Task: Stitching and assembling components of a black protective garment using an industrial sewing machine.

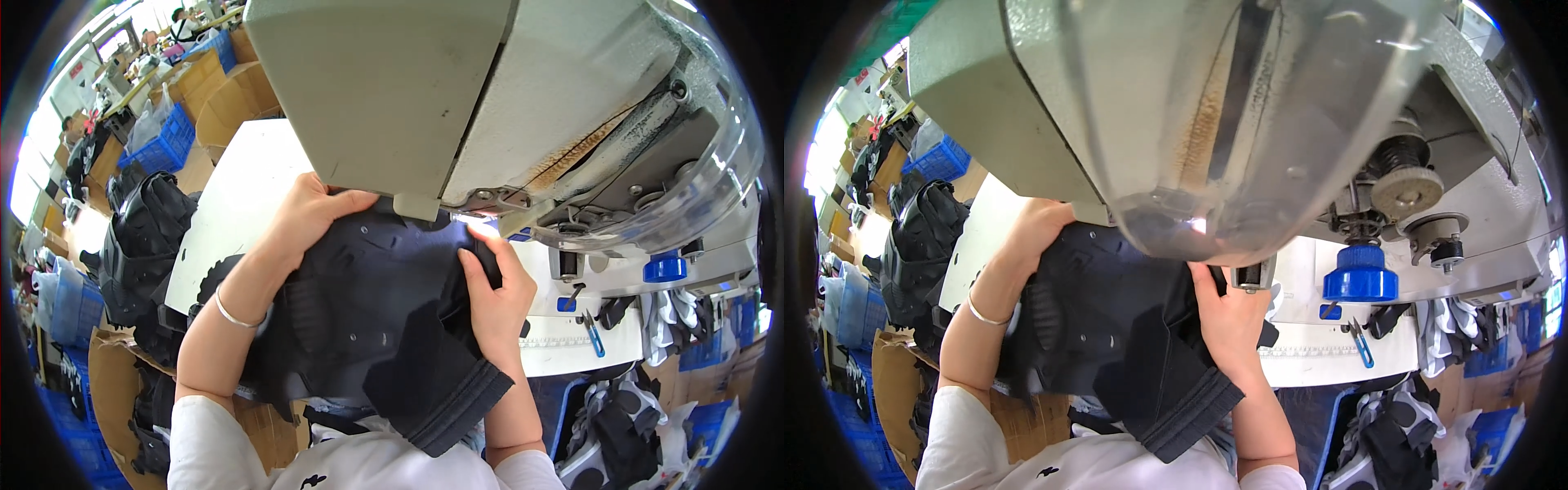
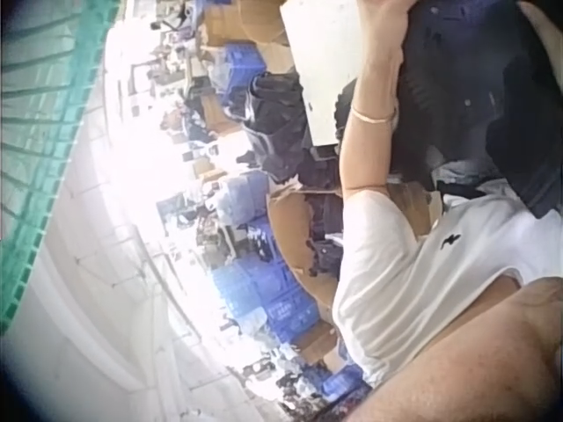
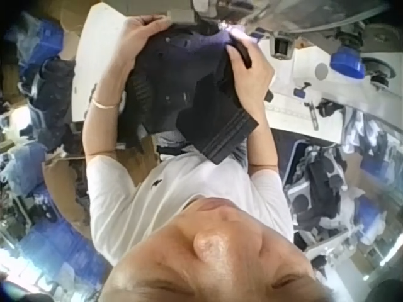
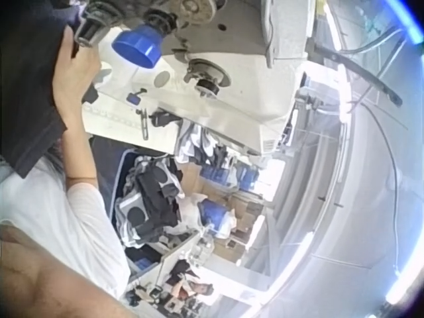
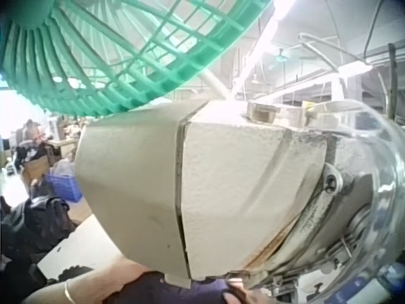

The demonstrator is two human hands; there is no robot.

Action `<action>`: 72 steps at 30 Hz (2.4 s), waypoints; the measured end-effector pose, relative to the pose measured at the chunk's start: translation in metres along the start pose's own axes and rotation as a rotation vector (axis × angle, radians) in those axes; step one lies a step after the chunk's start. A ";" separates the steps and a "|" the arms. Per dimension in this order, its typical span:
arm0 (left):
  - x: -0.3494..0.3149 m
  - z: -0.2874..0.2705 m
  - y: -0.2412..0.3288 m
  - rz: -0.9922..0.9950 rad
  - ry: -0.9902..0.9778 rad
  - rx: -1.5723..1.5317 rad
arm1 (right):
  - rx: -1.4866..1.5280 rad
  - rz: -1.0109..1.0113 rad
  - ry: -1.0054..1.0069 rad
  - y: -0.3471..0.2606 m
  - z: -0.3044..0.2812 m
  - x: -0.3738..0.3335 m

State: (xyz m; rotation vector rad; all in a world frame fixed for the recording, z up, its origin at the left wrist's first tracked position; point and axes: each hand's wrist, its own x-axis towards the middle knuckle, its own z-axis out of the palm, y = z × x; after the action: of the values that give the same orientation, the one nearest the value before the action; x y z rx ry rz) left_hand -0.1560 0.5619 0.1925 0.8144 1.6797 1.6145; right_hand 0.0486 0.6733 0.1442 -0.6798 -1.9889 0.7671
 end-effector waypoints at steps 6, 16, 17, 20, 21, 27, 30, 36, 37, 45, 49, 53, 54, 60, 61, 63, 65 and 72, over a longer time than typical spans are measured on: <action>-0.012 -0.007 0.017 -0.043 0.105 -0.034 | 0.101 0.140 0.011 -0.008 -0.004 0.001; -0.019 0.001 0.000 -0.020 -0.009 -0.041 | 0.207 0.191 0.076 -0.007 0.003 0.001; -0.019 0.003 0.001 -0.018 -0.012 -0.041 | 0.206 0.190 0.079 -0.007 0.002 0.001; -0.018 0.003 0.002 -0.006 -0.004 -0.005 | 0.203 0.192 0.080 -0.009 0.001 0.002; -0.018 0.003 0.002 -0.001 0.006 0.019 | 0.202 0.201 0.073 -0.008 0.001 0.002; -0.017 0.006 0.009 0.012 0.016 0.052 | 0.162 0.197 0.063 -0.005 0.000 0.002; -0.017 0.006 0.011 0.028 0.017 0.072 | 0.161 0.192 0.062 -0.005 0.001 0.002; -0.013 0.006 0.010 0.075 0.014 0.118 | 0.135 0.189 0.046 -0.005 -0.002 0.005; -0.013 0.005 0.010 0.089 0.010 0.125 | 0.123 0.192 0.028 -0.005 -0.003 0.006; -0.012 0.006 0.013 0.086 0.030 0.154 | 0.106 0.244 -0.007 -0.008 -0.005 0.009; -0.011 0.007 0.013 0.117 0.031 0.161 | 0.149 0.172 0.030 -0.014 -0.004 0.012; -0.008 0.005 0.010 0.115 0.035 0.161 | 0.078 0.266 -0.027 -0.010 -0.005 0.013; -0.008 0.004 0.009 0.119 0.037 0.167 | 0.089 0.292 -0.034 -0.012 -0.005 0.013; -0.004 0.003 0.004 0.118 0.033 0.181 | 0.112 0.307 -0.030 -0.012 -0.006 0.014; -0.004 0.003 0.004 0.117 0.041 0.188 | 0.088 0.310 -0.029 -0.011 -0.005 0.014; -0.004 0.003 0.004 0.111 0.040 0.181 | 0.086 0.242 0.014 -0.008 -0.002 0.014; -0.003 0.003 0.002 0.104 0.037 0.171 | 0.082 0.176 0.057 -0.005 0.000 0.014; -0.002 0.002 0.001 0.115 0.036 0.186 | 0.140 0.148 0.083 -0.004 -0.001 0.014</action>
State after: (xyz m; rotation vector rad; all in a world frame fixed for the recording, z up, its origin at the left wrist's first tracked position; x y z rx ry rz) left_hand -0.1526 0.5615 0.1937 0.9954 1.8588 1.5737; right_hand 0.0421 0.6810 0.1549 -0.7687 -1.8062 0.9421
